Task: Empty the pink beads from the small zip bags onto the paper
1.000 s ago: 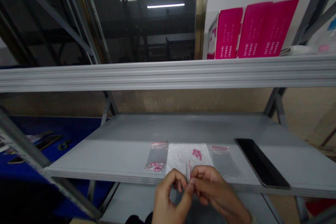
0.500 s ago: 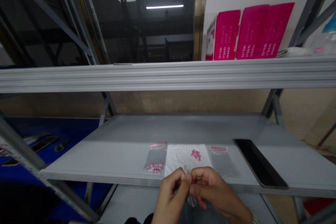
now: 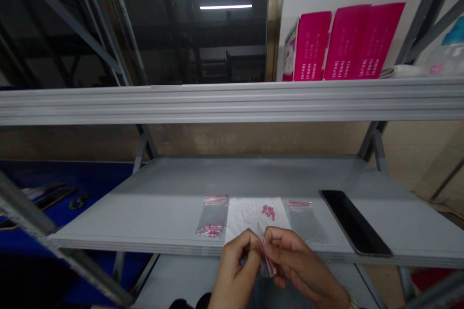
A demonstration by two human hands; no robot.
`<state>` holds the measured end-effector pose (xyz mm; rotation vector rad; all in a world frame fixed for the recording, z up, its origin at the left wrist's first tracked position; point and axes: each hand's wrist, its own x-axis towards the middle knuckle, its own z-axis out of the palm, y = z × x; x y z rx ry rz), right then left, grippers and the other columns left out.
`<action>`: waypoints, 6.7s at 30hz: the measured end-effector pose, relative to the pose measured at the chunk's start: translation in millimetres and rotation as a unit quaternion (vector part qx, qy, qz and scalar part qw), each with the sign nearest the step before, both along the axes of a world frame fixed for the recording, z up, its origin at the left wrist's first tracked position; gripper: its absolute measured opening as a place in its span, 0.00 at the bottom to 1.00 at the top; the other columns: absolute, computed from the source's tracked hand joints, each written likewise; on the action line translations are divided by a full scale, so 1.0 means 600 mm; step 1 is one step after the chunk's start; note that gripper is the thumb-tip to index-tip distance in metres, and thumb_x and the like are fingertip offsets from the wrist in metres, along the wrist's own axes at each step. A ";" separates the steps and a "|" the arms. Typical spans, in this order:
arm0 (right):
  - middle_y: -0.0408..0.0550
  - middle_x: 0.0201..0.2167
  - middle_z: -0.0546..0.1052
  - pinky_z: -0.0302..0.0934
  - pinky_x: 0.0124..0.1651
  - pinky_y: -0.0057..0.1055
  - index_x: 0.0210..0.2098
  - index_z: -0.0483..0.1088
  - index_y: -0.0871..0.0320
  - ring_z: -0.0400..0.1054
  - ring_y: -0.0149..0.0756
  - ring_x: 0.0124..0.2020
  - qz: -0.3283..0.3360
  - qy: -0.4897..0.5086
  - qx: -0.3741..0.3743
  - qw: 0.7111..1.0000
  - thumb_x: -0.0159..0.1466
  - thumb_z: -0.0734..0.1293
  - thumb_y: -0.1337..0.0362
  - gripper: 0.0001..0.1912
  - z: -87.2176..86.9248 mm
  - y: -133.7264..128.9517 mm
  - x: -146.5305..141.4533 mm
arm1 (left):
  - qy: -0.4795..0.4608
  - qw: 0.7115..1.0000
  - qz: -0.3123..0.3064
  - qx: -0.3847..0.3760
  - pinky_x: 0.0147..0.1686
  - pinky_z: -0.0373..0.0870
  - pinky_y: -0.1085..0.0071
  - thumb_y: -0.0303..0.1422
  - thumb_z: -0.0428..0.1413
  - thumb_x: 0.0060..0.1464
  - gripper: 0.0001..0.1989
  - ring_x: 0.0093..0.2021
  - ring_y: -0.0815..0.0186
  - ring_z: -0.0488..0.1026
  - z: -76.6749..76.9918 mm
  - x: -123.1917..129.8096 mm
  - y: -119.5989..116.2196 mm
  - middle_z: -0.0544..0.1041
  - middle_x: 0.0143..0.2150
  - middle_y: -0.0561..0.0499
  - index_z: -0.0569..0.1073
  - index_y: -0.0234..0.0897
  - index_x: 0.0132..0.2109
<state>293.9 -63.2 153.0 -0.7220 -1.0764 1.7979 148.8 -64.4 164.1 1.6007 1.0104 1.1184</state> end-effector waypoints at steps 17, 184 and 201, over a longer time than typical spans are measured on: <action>0.36 0.18 0.66 0.51 0.16 0.18 0.26 0.65 0.58 0.57 0.22 0.17 -0.004 -0.033 0.070 0.997 0.55 0.75 0.51 0.20 -0.004 0.003 -0.002 | -0.003 0.999 -0.027 -0.040 0.25 0.57 0.73 0.49 0.51 0.58 0.22 0.24 0.69 0.60 -0.008 -0.003 0.002 0.61 0.21 0.57 0.62 0.39 0.24; 0.55 0.39 0.77 0.70 0.43 0.36 0.38 0.74 0.60 0.75 0.45 0.40 -0.307 -0.673 0.319 0.593 0.61 0.63 0.79 0.13 -0.060 0.045 -0.034 | 0.502 0.797 -0.179 0.284 0.47 0.68 0.53 0.36 0.65 0.42 0.25 0.48 0.45 0.74 0.033 -0.010 0.222 0.78 0.46 0.41 0.76 0.36 0.49; 0.55 0.40 0.77 0.71 0.42 0.35 0.40 0.75 0.61 0.75 0.43 0.38 -0.311 -0.682 0.322 0.579 0.61 0.64 0.79 0.13 -0.061 0.044 -0.035 | 0.576 0.759 -0.155 0.260 0.48 0.63 0.46 0.37 0.66 0.42 0.23 0.50 0.44 0.70 0.061 0.004 0.204 0.77 0.47 0.41 0.77 0.42 0.48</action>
